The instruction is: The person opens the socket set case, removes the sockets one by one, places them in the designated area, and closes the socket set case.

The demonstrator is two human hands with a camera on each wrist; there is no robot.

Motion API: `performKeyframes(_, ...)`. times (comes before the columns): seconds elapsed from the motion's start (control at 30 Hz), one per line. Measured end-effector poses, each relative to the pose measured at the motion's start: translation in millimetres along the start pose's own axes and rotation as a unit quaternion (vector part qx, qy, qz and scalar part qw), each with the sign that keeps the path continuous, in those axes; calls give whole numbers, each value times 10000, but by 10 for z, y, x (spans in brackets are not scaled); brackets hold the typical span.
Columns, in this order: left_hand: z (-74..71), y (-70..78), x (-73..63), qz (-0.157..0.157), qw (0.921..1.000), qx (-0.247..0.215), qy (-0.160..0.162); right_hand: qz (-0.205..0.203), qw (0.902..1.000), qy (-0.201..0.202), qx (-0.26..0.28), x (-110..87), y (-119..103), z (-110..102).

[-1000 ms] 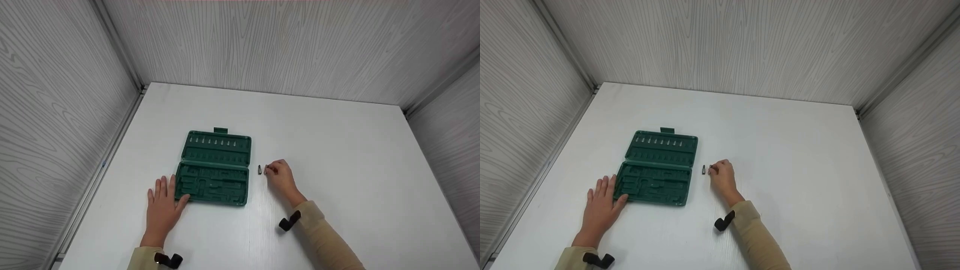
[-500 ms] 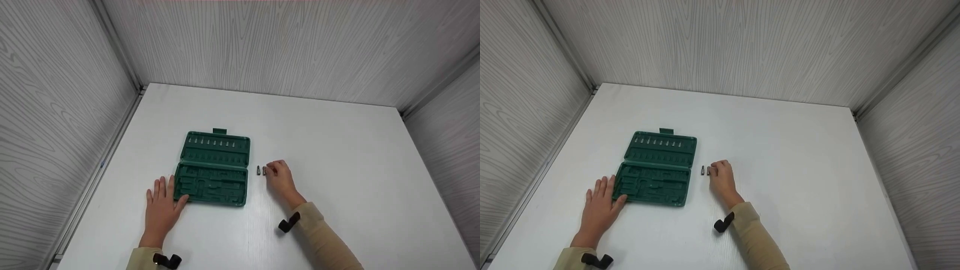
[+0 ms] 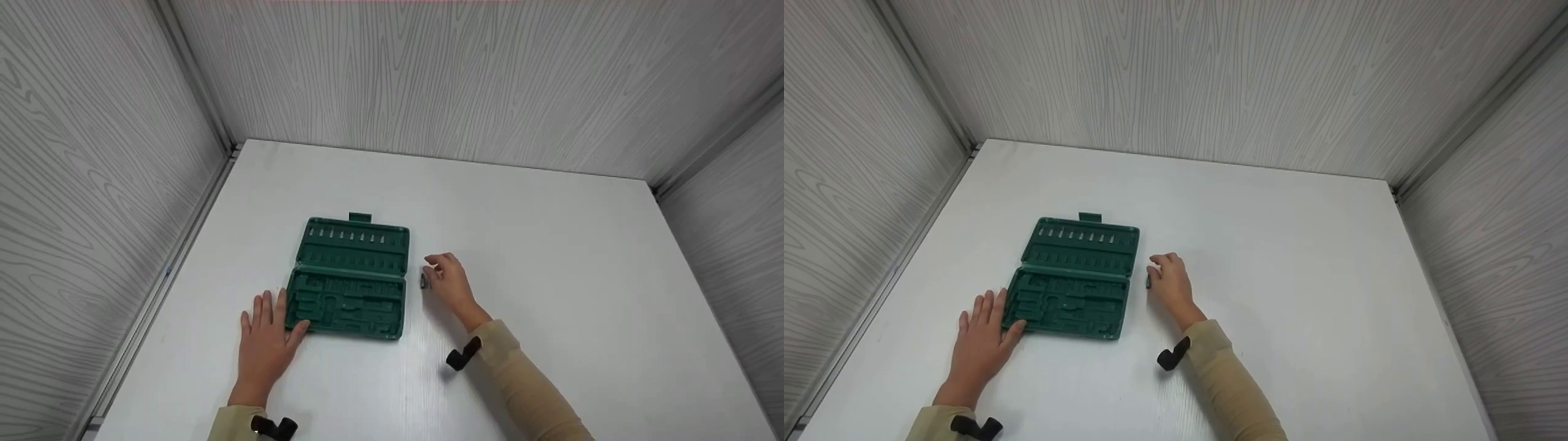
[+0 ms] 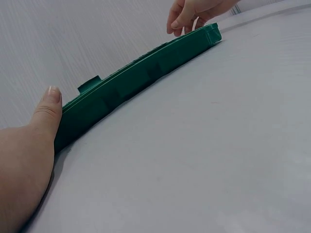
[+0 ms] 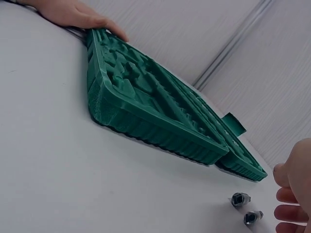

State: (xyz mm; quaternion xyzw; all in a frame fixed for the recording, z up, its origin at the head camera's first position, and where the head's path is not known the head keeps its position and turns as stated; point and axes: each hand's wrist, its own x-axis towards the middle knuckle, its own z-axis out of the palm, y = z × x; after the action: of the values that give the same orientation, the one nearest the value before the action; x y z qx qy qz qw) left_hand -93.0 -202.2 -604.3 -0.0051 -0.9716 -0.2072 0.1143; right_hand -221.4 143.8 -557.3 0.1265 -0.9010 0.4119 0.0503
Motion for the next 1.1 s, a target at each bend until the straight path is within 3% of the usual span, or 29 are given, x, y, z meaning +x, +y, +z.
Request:
performKeyframes(0.57, -34, 34, 4, -36, 9999, 91, -39, -203, 9994, -264, -56, 364, -355, 239)
performKeyframes(0.7, -31, 32, -10, -33, 9999, 92, -58, 6, 9995, -298, 52, 449, -424, 285)
performKeyframes(0.9, -23, 7, -20, -6, 9998, 175, -8, 263, 9991, -326, 100, 574, -445, 404)
performKeyframes(1.1, -18, 26, -13, -14, 9999, 123, -4, 187, 9992, -332, -73, 653, -397, 504)
